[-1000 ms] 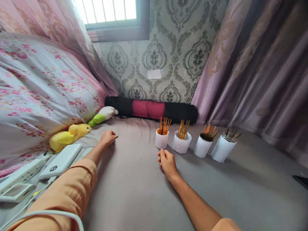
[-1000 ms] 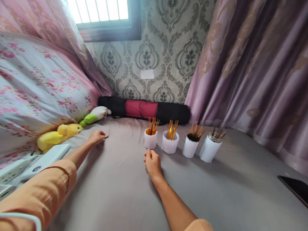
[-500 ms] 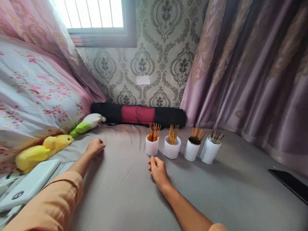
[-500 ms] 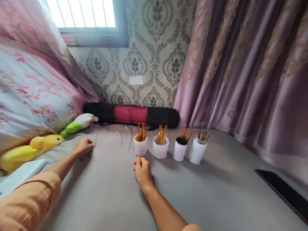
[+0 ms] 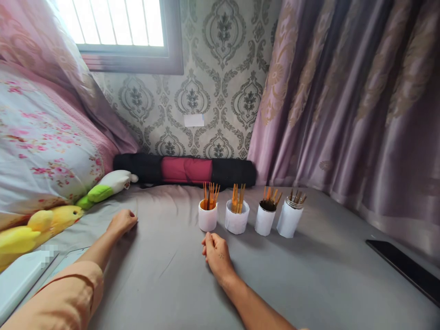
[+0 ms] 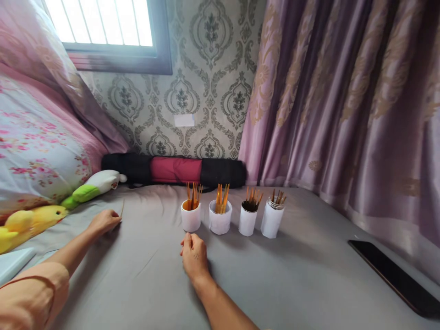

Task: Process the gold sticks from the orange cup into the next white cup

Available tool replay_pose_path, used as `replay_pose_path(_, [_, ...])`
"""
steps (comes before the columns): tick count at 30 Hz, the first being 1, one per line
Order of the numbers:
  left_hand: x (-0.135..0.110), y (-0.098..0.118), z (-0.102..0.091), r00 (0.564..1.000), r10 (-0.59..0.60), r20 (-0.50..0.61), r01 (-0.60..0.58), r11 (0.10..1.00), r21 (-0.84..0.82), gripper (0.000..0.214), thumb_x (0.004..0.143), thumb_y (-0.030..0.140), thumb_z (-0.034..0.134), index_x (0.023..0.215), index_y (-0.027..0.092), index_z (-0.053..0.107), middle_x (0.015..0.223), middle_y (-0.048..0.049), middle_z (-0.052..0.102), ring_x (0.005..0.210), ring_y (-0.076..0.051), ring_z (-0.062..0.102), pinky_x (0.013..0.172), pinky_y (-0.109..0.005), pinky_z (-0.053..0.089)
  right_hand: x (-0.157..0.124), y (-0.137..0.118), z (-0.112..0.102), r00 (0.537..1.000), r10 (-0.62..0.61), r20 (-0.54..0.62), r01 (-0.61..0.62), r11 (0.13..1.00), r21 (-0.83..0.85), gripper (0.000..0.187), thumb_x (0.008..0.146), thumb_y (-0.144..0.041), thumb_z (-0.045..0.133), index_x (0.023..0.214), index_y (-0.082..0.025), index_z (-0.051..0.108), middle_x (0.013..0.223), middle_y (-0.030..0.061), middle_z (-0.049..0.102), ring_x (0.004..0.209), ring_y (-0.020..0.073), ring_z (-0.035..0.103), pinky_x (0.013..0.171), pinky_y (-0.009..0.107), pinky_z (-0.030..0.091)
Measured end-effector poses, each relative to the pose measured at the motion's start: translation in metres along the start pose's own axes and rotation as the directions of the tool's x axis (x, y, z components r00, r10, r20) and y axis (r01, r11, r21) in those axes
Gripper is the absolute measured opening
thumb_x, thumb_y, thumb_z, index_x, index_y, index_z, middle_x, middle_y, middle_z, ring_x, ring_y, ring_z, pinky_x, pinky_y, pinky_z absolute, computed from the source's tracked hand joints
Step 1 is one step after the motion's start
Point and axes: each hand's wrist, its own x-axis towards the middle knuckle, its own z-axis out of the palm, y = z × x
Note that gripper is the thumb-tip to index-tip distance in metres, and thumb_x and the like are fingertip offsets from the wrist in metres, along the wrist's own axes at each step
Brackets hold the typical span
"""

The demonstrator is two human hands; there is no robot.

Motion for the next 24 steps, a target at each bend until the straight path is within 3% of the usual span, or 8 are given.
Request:
replay_pose_path(7, [0.001, -0.002, 0.004, 0.997, -0.043, 0.057, 0.045, 0.999, -0.023, 0.004, 0.054, 0.016, 0.053, 0.055, 0.019, 0.056, 0.054, -0.0077, 0.059, 0.062, -0.026, 0.059, 0.057, -0.031, 0.042, -0.001, -0.002, 0.000, 1.000, 0.028, 0.002, -0.028, 1.000, -0.011, 0.043, 0.084, -0.050, 0.034, 0.067, -0.016, 0.053, 0.050, -0.0006, 0.051, 0.039, 0.0073, 0.042, 0.039, 0.018, 0.030])
replay_pose_path(18, [-0.001, 0.002, 0.003, 0.996, -0.076, 0.036, 0.077, 0.997, -0.022, 0.006, 0.054, 0.015, 0.053, 0.050, 0.019, 0.054, 0.050, -0.0068, 0.055, 0.064, -0.026, 0.059, 0.057, -0.030, 0.042, -0.001, -0.003, 0.000, 1.000, 0.027, -0.001, -0.027, 1.000, -0.005, 0.044, 0.084, -0.052, 0.034, 0.067, -0.016, 0.054, 0.049, -0.0008, 0.051, 0.039, 0.0077, 0.042, 0.039, 0.018, 0.030])
replay_pose_path(24, [-0.007, 0.010, -0.001, 0.985, -0.165, 0.052, 0.171, 0.970, -0.170, 0.006, 0.054, 0.017, 0.057, 0.048, 0.019, 0.053, 0.047, -0.0057, 0.054, 0.057, -0.025, 0.057, 0.049, -0.029, 0.042, -0.002, -0.004, -0.001, 0.999, 0.033, 0.004, -0.033, 0.999, -0.011, 0.042, 0.085, -0.049, 0.034, 0.067, -0.017, 0.053, 0.049, -0.0007, 0.050, 0.039, 0.0079, 0.042, 0.039, 0.019, 0.030])
